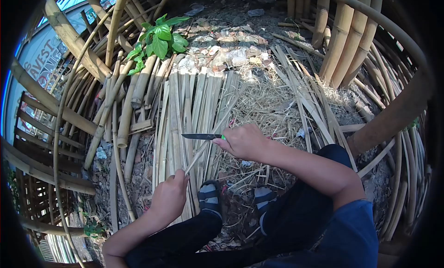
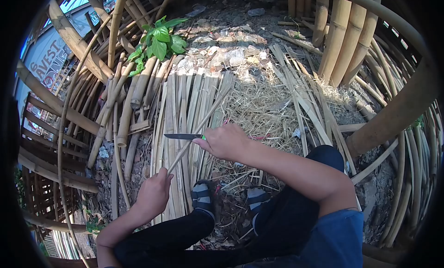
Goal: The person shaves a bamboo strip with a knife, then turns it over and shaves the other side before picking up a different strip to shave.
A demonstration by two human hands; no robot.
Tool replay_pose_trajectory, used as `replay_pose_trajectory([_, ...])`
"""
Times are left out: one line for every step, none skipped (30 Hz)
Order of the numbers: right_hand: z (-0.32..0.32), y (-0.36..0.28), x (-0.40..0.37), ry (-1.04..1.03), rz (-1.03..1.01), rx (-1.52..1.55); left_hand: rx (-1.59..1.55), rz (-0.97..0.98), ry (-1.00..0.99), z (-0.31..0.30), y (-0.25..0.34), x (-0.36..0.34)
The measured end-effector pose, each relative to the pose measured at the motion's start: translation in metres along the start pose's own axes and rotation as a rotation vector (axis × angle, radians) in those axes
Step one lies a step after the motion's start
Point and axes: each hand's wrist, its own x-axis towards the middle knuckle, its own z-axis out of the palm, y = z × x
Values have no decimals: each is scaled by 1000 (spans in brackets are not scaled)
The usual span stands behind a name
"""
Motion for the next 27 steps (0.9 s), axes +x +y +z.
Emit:
replay_pose_trajectory([0, 2, 0, 18, 23, -22, 10, 2, -4, 0, -2, -1])
replay_pose_trajectory([-4, 15, 2, 20, 27, -16, 15, 2, -10, 0, -4, -4])
replay_pose_trajectory([-11, 38, 7, 39, 154, -66, 22, -6, -31, 0, -5, -6])
replay_pose_trajectory([-16, 55, 9, 56, 279, -122, 24, -13, -47, 1, -5, -7])
replay_pose_trajectory([-15, 64, 7, 57, 281, -129, 20, -7, -44, 2, -5, -7])
replay_pose_trajectory([-17, 67, 7, 48, 298, -129, 19, -14, -65, 3, -5, -8])
replay_pose_trajectory([-18, 70, 7, 37, 313, -128, 16, -23, -87, 4, -5, -7])
replay_pose_trajectory([-13, 67, 6, 25, 394, 65, 13, -21, -87, 3, -5, -4])
replay_pose_trajectory([-8, 56, 4, 19, 396, 67, 19, -19, -75, 2, -4, -2])
replay_pose_trajectory([-3, 44, 1, -24, 323, 66, 26, -20, -60, 2, -4, -3])
replay_pose_trajectory([0, 34, 0, -61, 246, 60, 27, -24, -55, 1, -4, -2])
replay_pose_trajectory([1, 26, -2, -45, 163, 48, 26, -19, -60, 0, -3, -2])
replay_pose_trajectory([2, 33, -1, -44, 166, 52, 27, -13, -71, 0, -2, -3])
replay_pose_trajectory([0, 49, 2, 6, 195, 18, 34, -10, -79, -1, -4, -5])
replay_pose_trajectory([-6, 65, 5, 55, 222, -22, 21, -8, -65, 0, -7, -8])
replay_pose_trajectory([-23, 80, 10, 40, 336, -118, 6, -5, -46, 0, -8, -9])
replay_pose_trajectory([-26, 84, 9, 45, 338, -118, 9, -2, -45, 0, -9, -10])
replay_pose_trajectory([-30, 89, 9, -5, 326, -194, 5, -5, -52, 1, -9, -9])
replay_pose_trajectory([-33, 94, 9, -57, 316, -269, 0, -9, -63, 2, -9, -7])
replay_pose_trajectory([-30, 99, 8, -73, 295, -307, -2, -9, -70, 3, -9, -8])
replay_pose_trajectory([-28, 112, 8, -106, 443, -267, -28, -6, -82, 2, -9, -8])
replay_pose_trajectory([-28, 131, 9, -133, 590, -225, -48, -1, -89, 0, -10, -7])
replay_pose_trajectory([-34, 162, -2, -143, 662, -277, -40, -1, -87, -5, -10, -9])
replay_pose_trajectory([-36, 197, -17, -147, 729, -319, -69, -25, -22, -16, -12, -12])
replay_pose_trajectory([-32, 231, -24, 13, 763, -321, -103, -62, 53, -23, -16, -16])
replay_pose_trajectory([-29, 251, -22, 161, 787, -328, -171, -48, 124, -24, -25, -16])
replay_pose_trajectory([-36, 237, -9, 149, 767, -327, -177, -69, 131, -25, -25, -16])
